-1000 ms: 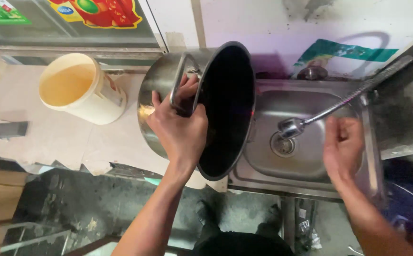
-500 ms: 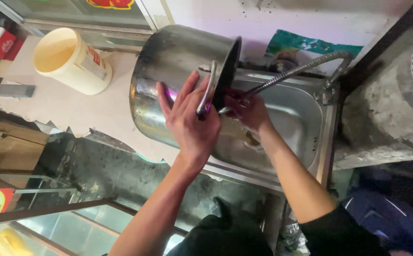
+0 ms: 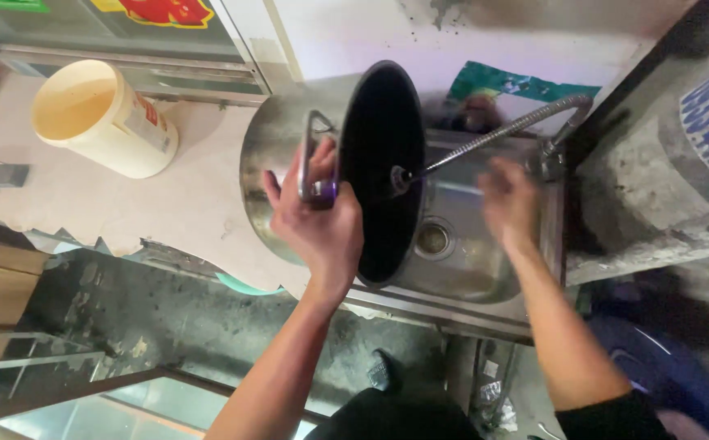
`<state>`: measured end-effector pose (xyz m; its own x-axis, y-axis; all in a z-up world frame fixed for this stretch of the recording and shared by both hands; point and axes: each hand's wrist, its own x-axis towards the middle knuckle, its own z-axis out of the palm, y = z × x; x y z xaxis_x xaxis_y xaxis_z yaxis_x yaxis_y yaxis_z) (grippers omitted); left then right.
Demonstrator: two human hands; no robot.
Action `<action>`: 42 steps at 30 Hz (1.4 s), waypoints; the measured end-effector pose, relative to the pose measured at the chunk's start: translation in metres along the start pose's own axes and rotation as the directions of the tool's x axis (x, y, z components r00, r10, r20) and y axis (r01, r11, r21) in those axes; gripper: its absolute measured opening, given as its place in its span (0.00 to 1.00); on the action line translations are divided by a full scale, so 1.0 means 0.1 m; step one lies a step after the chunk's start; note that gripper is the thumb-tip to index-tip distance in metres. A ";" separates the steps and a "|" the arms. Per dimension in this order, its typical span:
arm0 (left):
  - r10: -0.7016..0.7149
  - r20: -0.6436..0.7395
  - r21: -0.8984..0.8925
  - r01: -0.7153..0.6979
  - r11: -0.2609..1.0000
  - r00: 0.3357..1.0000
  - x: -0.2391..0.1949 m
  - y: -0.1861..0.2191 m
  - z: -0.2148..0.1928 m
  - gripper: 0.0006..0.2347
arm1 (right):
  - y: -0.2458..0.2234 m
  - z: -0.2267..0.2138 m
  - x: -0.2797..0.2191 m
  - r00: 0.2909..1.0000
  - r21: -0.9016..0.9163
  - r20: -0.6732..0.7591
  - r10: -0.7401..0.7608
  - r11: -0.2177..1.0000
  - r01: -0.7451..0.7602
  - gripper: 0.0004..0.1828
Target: Washing a large metal pot and plastic containers in a sink
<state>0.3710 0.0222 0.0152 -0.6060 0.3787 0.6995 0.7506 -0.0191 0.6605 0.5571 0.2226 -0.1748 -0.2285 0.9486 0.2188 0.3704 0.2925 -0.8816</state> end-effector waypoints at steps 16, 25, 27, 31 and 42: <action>-0.751 0.023 -0.131 0.747 0.652 0.660 0.51 -0.67 -0.07 0.13 | -0.54 -0.01 0.21 0.858 0.094 0.504 -0.100 0.994 0.060 0.32; -0.804 0.037 -0.094 0.803 0.589 0.594 0.49 -0.86 0.23 0.14 | -1.36 0.14 0.09 0.485 0.354 0.868 -0.105 0.815 -0.458 0.21; -0.806 0.044 -0.045 0.807 0.588 0.590 0.47 -0.77 0.30 0.14 | -1.39 0.27 0.18 0.519 0.443 0.839 -0.162 0.757 -0.479 0.20; -0.791 0.030 0.022 0.791 0.612 0.611 0.43 -0.59 0.36 0.13 | -1.38 0.62 0.52 0.803 0.620 0.548 -0.236 0.759 -0.200 0.19; -0.670 0.010 0.054 0.668 0.742 0.742 0.30 -0.22 0.37 0.13 | -0.75 -0.09 0.34 0.819 -0.377 0.538 -0.201 0.812 0.447 0.14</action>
<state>0.3464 0.0681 0.0115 -0.9501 0.3030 0.0743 0.1660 0.2892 0.9428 0.5301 0.2346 -0.0974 -0.7457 0.6532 0.1315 0.5378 0.7065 -0.4601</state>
